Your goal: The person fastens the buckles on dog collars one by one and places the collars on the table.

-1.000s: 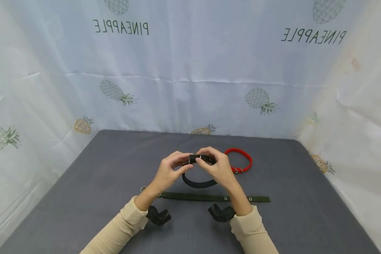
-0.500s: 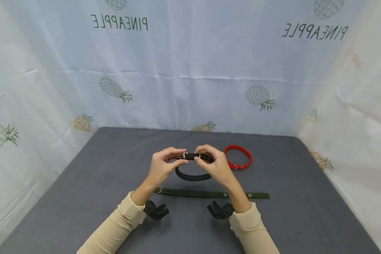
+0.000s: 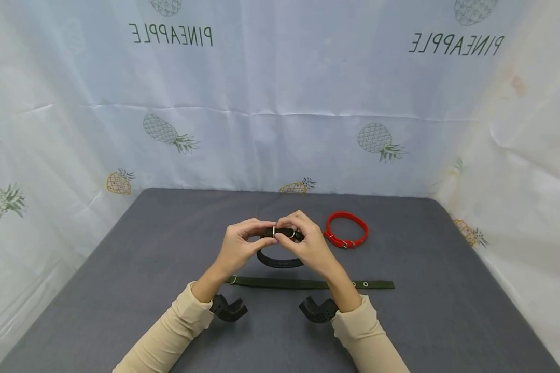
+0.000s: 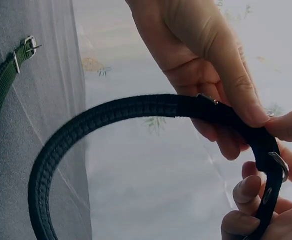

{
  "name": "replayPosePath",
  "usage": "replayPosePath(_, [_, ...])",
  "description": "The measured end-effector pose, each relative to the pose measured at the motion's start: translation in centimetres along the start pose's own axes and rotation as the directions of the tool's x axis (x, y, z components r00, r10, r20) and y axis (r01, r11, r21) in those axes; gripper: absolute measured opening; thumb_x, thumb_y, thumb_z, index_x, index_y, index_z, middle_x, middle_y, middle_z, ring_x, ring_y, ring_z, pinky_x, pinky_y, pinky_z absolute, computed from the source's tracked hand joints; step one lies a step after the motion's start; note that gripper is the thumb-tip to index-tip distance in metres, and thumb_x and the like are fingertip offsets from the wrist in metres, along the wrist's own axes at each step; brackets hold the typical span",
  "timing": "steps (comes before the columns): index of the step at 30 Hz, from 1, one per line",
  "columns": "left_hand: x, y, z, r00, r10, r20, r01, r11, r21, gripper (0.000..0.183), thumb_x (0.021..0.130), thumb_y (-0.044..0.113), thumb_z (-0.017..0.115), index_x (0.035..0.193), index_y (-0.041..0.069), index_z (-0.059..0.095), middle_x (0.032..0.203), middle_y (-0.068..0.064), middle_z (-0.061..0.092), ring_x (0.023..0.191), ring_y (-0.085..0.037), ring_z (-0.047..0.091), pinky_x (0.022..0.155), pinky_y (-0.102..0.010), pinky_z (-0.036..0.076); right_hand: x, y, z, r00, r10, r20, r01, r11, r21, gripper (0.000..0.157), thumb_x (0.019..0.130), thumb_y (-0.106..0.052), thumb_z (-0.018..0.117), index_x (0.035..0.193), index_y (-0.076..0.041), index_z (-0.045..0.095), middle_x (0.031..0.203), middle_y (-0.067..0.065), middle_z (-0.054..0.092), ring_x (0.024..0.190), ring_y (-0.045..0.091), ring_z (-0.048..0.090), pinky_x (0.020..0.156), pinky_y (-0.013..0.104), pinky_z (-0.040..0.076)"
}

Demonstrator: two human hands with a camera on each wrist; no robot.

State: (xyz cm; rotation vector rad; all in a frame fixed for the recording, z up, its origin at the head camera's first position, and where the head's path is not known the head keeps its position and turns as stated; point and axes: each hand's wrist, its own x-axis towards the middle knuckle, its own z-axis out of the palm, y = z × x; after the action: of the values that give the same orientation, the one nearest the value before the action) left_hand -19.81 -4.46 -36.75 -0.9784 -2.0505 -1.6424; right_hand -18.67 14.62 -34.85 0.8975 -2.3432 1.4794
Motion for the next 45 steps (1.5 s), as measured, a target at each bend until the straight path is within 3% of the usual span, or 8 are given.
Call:
replayPosePath(5, [0.1,0.2,-0.1,0.994,-0.107,0.008,0.107,0.987,-0.118,0.032,0.08,0.001,0.075,0.11,-0.007,0.067,0.098,-0.028,0.07,0.086,-0.001,0.07,0.079,-0.025,0.059,0.1,0.1,0.1,1.0,0.013,-0.019,-0.013,1.0,-0.002,0.015,0.092,-0.003,0.062,0.106,-0.003,0.063,0.101,0.012,0.059,0.081,0.003,0.049,0.066,0.021,0.041])
replayPosePath(8, [0.2,0.2,-0.3,0.988,-0.152,0.017,0.152,0.97,-0.189,0.033,0.084,0.005,0.072,0.113,-0.009,0.065,0.104,-0.032,0.068,0.089,0.004,0.068,0.081,-0.023,0.059,0.3,0.1,0.1,0.999,0.009,-0.031,-0.009,1.0,0.008,0.014,0.092,-0.003,0.062,0.107,-0.001,0.062,0.1,0.013,0.059,0.081,0.001,0.051,0.068,0.021,0.042])
replayPosePath(15, [0.3,0.2,-0.4,0.991,-0.134,-0.015,0.128,0.97,-0.207,0.028,0.09,0.005,0.066,0.113,-0.01,0.062,0.106,-0.033,0.065,0.091,0.005,0.067,0.08,-0.018,0.057,0.7,-0.1,0.0,0.999,0.018,-0.036,-0.015,0.996,0.083,0.016,0.093,-0.002,0.06,0.109,0.002,0.06,0.1,0.018,0.062,0.08,-0.001,0.056,0.073,0.02,0.046])
replayPosePath(22, [0.6,0.2,-0.4,0.995,-0.1,-0.025,0.094,0.977,-0.19,0.026,0.09,0.003,0.064,0.112,-0.01,0.061,0.105,-0.032,0.065,0.095,0.01,0.064,0.085,-0.017,0.056,1.1,-0.4,-0.2,0.998,0.051,-0.023,-0.048,0.99,0.131,0.031,0.088,-0.004,0.068,0.117,0.003,0.061,0.109,0.015,0.06,0.098,-0.005,0.057,0.085,0.015,0.048])
replayPosePath(28, [0.3,0.0,-0.4,0.998,0.017,-0.058,-0.023,0.994,-0.103,0.023,0.088,0.001,0.066,0.108,-0.009,0.066,0.104,-0.026,0.064,0.099,-0.001,0.064,0.09,-0.021,0.056,0.8,-0.1,0.0,1.0,0.012,-0.019,-0.01,0.995,0.103,0.031,0.086,-0.004,0.07,0.115,0.004,0.065,0.1,0.01,0.059,0.078,0.005,0.048,0.064,0.02,0.041])
replayPosePath(34, [0.2,-0.2,-0.4,0.993,0.094,-0.073,-0.091,0.995,0.034,0.019,0.083,0.0,0.071,0.102,-0.003,0.072,0.101,-0.019,0.069,0.096,-0.024,0.065,0.086,-0.027,0.057,0.4,0.2,0.1,1.0,0.014,-0.027,-0.012,0.995,0.098,0.024,0.088,-0.004,0.067,0.11,0.006,0.067,0.1,0.016,0.058,0.08,0.001,0.05,0.065,0.018,0.043])
replayPosePath(38, [0.3,-0.4,-0.3,0.994,0.095,-0.06,-0.09,0.993,0.081,0.019,0.083,0.001,0.072,0.102,0.0,0.071,0.101,-0.016,0.07,0.096,-0.024,0.066,0.087,-0.035,0.057,0.3,0.3,0.0,1.0,0.013,-0.029,-0.01,0.996,0.088,0.024,0.089,-0.005,0.067,0.11,0.005,0.067,0.102,0.018,0.06,0.082,0.0,0.051,0.065,0.018,0.043])
replayPosePath(45, [0.5,-0.1,-0.3,0.996,0.073,-0.042,-0.069,0.994,0.079,0.018,0.084,0.002,0.071,0.102,-0.001,0.069,0.101,-0.015,0.069,0.095,-0.024,0.065,0.087,-0.035,0.056,0.3,0.3,0.1,1.0,0.018,-0.004,-0.017,0.995,0.093,0.024,0.091,-0.008,0.065,0.112,0.003,0.065,0.105,0.02,0.065,0.068,0.005,0.047,0.055,0.023,0.039])
